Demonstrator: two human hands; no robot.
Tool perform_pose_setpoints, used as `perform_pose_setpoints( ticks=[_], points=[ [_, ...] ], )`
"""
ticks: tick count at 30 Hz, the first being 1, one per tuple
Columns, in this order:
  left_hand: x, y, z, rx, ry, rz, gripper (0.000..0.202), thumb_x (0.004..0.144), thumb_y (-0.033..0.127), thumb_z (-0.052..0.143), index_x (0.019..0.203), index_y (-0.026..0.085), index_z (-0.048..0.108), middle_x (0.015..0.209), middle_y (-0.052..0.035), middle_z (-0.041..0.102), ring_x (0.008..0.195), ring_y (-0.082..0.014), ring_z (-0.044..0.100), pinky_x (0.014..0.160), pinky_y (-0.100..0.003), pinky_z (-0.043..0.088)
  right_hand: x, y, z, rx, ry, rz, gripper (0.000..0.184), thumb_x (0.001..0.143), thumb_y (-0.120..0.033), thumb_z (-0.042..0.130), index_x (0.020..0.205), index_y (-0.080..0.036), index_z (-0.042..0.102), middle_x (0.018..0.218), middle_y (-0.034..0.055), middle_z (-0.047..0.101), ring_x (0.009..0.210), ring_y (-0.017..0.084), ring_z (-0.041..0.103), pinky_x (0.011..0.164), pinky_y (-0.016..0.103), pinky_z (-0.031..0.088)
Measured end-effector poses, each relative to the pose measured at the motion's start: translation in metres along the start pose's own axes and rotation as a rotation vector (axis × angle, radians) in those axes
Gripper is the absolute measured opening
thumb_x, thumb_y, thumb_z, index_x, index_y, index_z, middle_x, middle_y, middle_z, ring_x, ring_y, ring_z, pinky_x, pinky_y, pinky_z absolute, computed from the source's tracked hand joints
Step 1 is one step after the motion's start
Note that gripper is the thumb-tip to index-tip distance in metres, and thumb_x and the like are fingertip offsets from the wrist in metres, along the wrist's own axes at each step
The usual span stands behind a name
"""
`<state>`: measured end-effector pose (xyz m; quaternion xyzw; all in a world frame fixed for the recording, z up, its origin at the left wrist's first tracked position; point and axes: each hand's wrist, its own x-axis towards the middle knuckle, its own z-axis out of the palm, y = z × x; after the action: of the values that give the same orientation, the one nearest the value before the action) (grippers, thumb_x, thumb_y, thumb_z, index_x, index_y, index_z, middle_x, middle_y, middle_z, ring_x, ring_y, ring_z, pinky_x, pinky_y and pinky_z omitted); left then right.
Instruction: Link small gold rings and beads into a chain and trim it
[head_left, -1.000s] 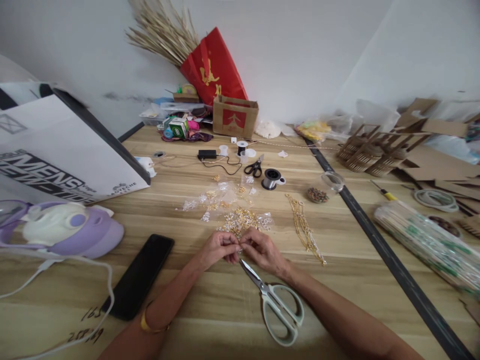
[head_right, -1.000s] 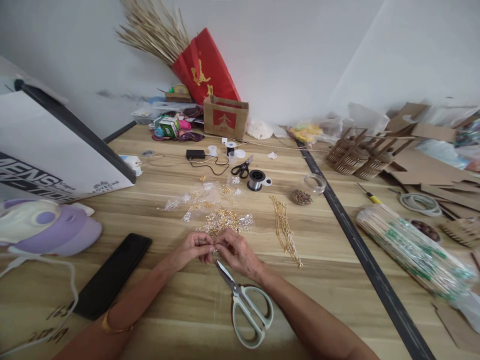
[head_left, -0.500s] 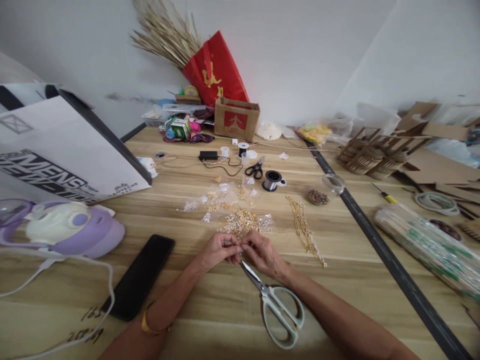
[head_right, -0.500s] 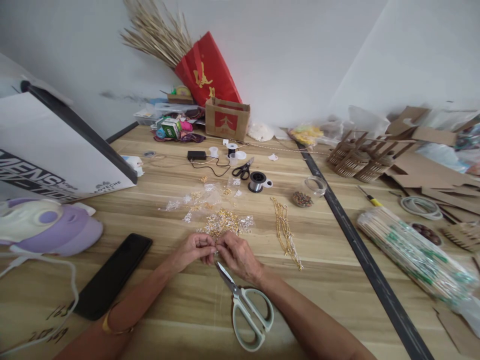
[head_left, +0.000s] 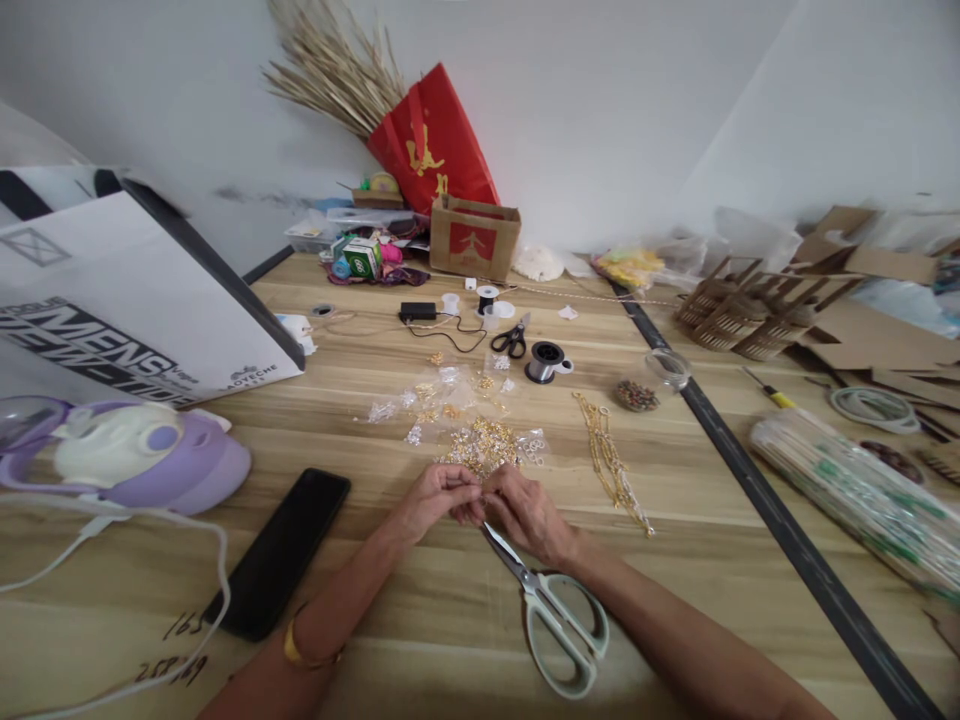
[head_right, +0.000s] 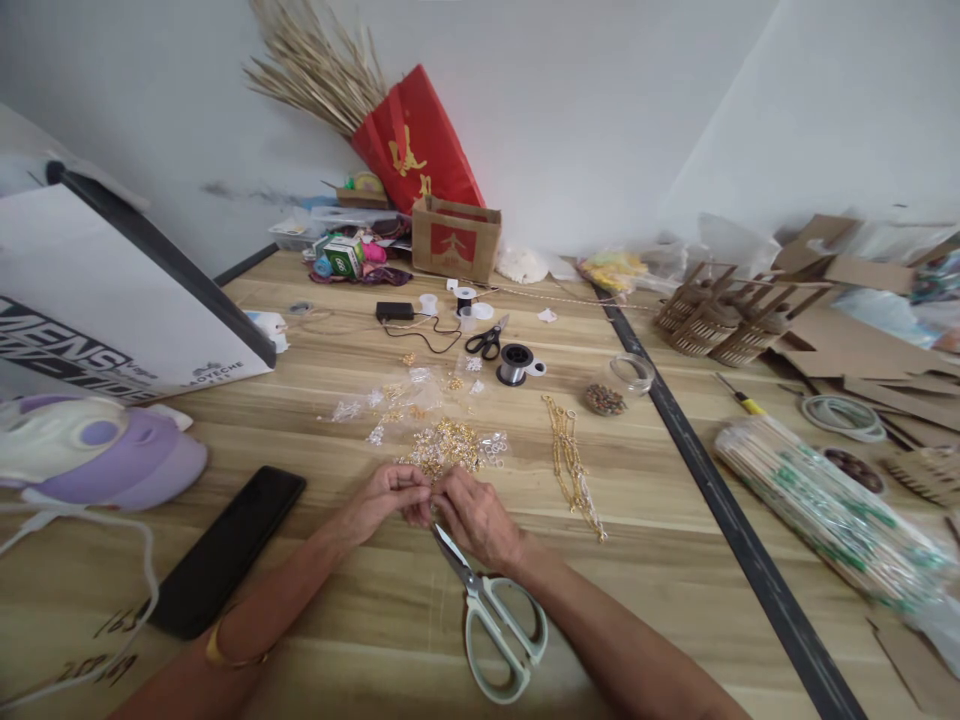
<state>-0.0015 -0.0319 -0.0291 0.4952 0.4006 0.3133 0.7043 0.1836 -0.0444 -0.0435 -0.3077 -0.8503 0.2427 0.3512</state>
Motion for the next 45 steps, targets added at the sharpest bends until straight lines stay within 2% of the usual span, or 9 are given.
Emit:
perform_pose_setpoints(
  ticks=[5,9,12,14,18,24,30,37,45],
  points=[
    [0.001,-0.001,0.001,-0.005,0.01,-0.004,0.037,0.065,0.045,0.074,0.069,0.012,0.057,0.059,-0.0042,0.069,0.051,-0.0115,0.061,0.049,-0.019,0.043,-0.002,0.002,-0.001,-0.068,-0.052,-0.028,0.018,0.097,-0.021,0.033,0.093,-0.019,0.05,0.084,0.0072,0.054,0.075,0.017,0.05,0.064,0.028,0.044],
    [0.003,-0.003,0.002,0.001,0.048,0.005,0.041,0.063,0.048,0.075,0.07,0.012,0.057,0.057,-0.0028,0.067,0.048,-0.0103,0.058,0.049,-0.02,0.043,0.0,-0.001,-0.004,0.01,-0.024,0.001,0.016,0.096,-0.022,0.035,0.092,-0.019,0.051,0.083,0.0066,0.055,0.076,0.017,0.05,0.068,0.029,0.044],
    [0.005,-0.004,0.003,0.021,0.092,0.046,0.041,0.063,0.049,0.074,0.071,0.012,0.058,0.057,-0.0014,0.064,0.049,-0.0095,0.056,0.051,-0.021,0.044,0.003,-0.003,-0.005,0.125,0.073,0.09,0.013,0.095,-0.024,0.04,0.093,-0.019,0.052,0.084,0.0059,0.055,0.076,0.016,0.051,0.069,0.03,0.044],
    [0.005,-0.004,0.004,0.049,0.119,0.081,0.039,0.065,0.048,0.073,0.069,0.012,0.059,0.057,-0.0005,0.063,0.05,-0.0092,0.054,0.052,-0.021,0.044,0.004,-0.004,-0.005,0.221,0.105,0.189,0.014,0.093,-0.028,0.044,0.098,-0.018,0.053,0.082,0.0049,0.056,0.07,0.015,0.052,0.063,0.027,0.044],
    [0.004,-0.004,0.006,0.15,0.16,0.17,0.029,0.071,0.04,0.069,0.069,0.012,0.06,0.058,0.0005,0.059,0.053,-0.0095,0.052,0.054,-0.021,0.043,0.005,-0.002,0.0,0.532,0.015,0.419,0.027,0.091,-0.036,0.05,0.11,-0.017,0.05,0.064,-0.0009,0.058,0.052,0.01,0.052,0.048,0.021,0.041],
    [0.001,-0.006,0.01,0.43,0.275,0.304,0.012,0.077,0.024,0.06,0.072,0.014,0.063,0.068,-0.0025,0.063,0.063,-0.0127,0.055,0.06,-0.022,0.044,0.008,0.0,0.004,0.801,0.036,0.527,0.033,0.082,-0.043,0.062,0.096,-0.015,0.053,0.066,0.0014,0.064,0.059,0.012,0.062,0.052,0.023,0.05],
    [-0.002,-0.006,0.014,0.605,0.362,0.5,0.01,0.079,0.02,0.058,0.071,0.017,0.064,0.071,-0.0041,0.062,0.068,-0.0154,0.057,0.061,-0.024,0.045,0.008,0.001,0.004,0.772,0.066,0.518,0.03,0.082,-0.043,0.062,0.09,-0.015,0.056,0.067,0.0017,0.065,0.061,0.012,0.063,0.056,0.023,0.051],
    [-0.002,-0.014,0.012,0.756,0.356,0.62,0.014,0.084,0.019,0.053,0.075,0.018,0.064,0.075,-0.006,0.062,0.071,-0.0162,0.058,0.066,-0.025,0.046,0.005,0.003,0.006,0.677,0.076,0.492,0.024,0.086,-0.04,0.058,0.088,-0.016,0.057,0.067,0.0018,0.065,0.062,0.013,0.063,0.059,0.025,0.051],
    [-0.003,-0.015,0.011,0.925,0.35,0.632,0.017,0.086,0.017,0.05,0.075,0.018,0.063,0.074,-0.0074,0.063,0.071,-0.0172,0.059,0.066,-0.027,0.045,0.004,-0.005,0.001,0.432,0.079,0.385,0.017,0.091,-0.032,0.05,0.087,-0.017,0.056,0.07,0.002,0.065,0.064,0.014,0.061,0.059,0.024,0.047]
  ],
)
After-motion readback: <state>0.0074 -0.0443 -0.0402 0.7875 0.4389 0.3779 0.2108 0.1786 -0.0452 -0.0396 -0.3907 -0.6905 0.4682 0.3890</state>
